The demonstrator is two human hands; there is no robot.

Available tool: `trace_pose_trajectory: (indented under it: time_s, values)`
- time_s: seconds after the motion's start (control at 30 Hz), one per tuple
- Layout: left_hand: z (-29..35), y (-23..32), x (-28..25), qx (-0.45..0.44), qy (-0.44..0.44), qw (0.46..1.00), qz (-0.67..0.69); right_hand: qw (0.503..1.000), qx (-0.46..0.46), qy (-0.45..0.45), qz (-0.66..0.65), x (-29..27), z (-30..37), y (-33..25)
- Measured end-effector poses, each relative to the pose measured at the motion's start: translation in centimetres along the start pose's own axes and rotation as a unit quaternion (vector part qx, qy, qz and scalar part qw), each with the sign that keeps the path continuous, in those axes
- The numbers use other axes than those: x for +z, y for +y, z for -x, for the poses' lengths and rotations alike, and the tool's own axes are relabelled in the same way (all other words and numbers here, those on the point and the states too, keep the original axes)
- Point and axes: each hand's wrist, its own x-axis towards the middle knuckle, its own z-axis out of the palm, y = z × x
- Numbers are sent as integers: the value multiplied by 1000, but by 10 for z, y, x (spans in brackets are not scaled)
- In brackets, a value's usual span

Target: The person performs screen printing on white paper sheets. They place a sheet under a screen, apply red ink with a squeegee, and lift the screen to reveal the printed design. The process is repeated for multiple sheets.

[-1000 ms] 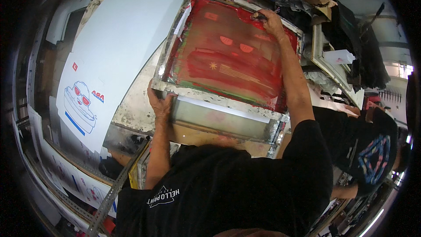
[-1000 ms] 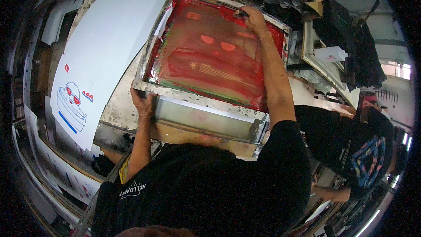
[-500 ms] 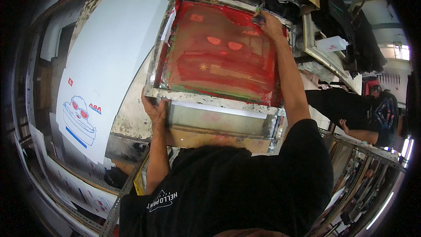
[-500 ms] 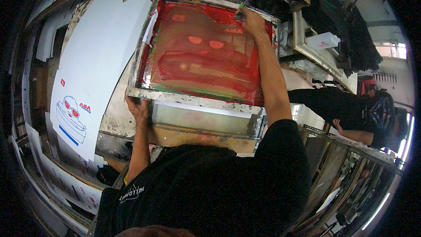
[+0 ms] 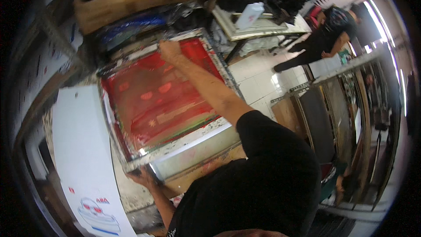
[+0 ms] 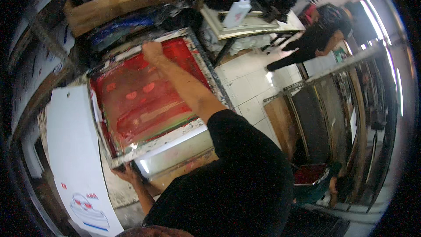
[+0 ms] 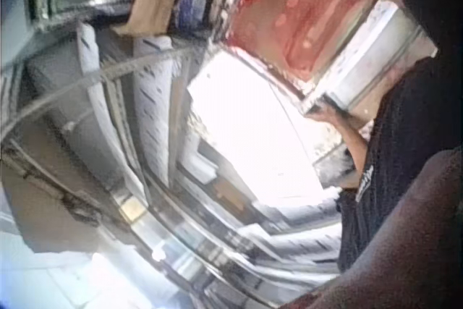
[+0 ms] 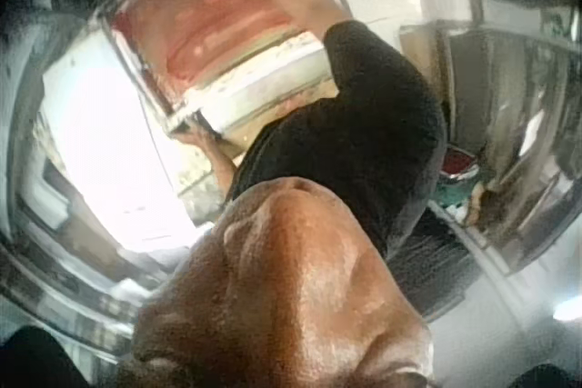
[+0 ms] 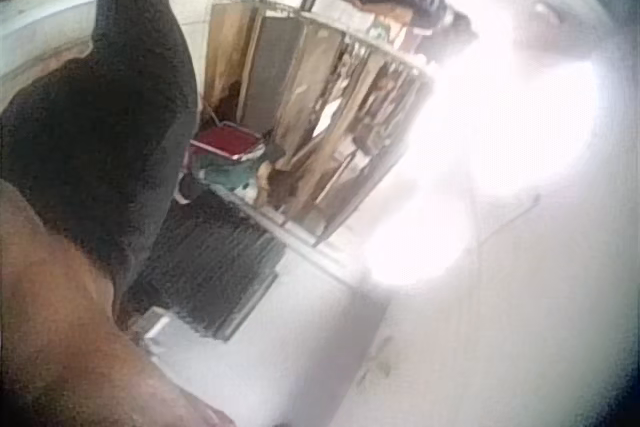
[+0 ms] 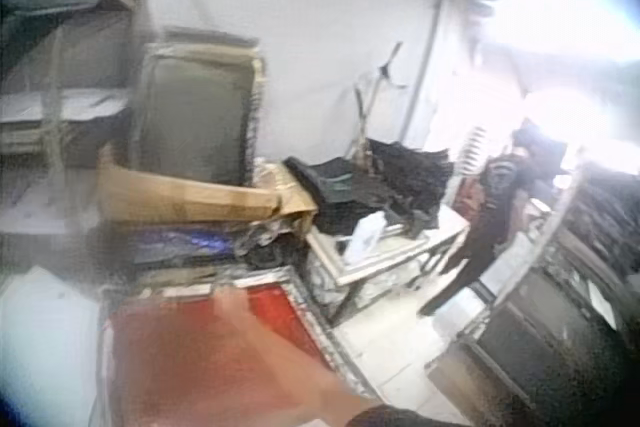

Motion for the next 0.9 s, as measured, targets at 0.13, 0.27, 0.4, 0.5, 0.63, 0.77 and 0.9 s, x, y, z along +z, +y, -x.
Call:
trace_pose_trajectory:
  time_s: [0.13,0.27,0.4,0.5,0.63,0.77,0.9]
  values:
    - [0,10,9,-12,-16,999,36,999,21,-32,1,21,2,11]
    - [2,9,6,-44,-2,999,9,996,-59,21,-66,9,12,12]
    - [5,8,15,-25,-34,976,213,996,-47,15,-75,22,10,32]
    - [4,16,13,-48,31,998,-20,981,-101,-13,-167,15,-2,27]
    - [-4,-3,2,-2,-7,1000,12,976,-183,12,-117,13,-7,9]
    - [-2,17,4,-6,15,1000,-18,955,-274,-21,-110,21,-6,-15]
    - [-3,22,6,-21,-7,1000,-1,936,-323,-64,-127,31,-18,11]
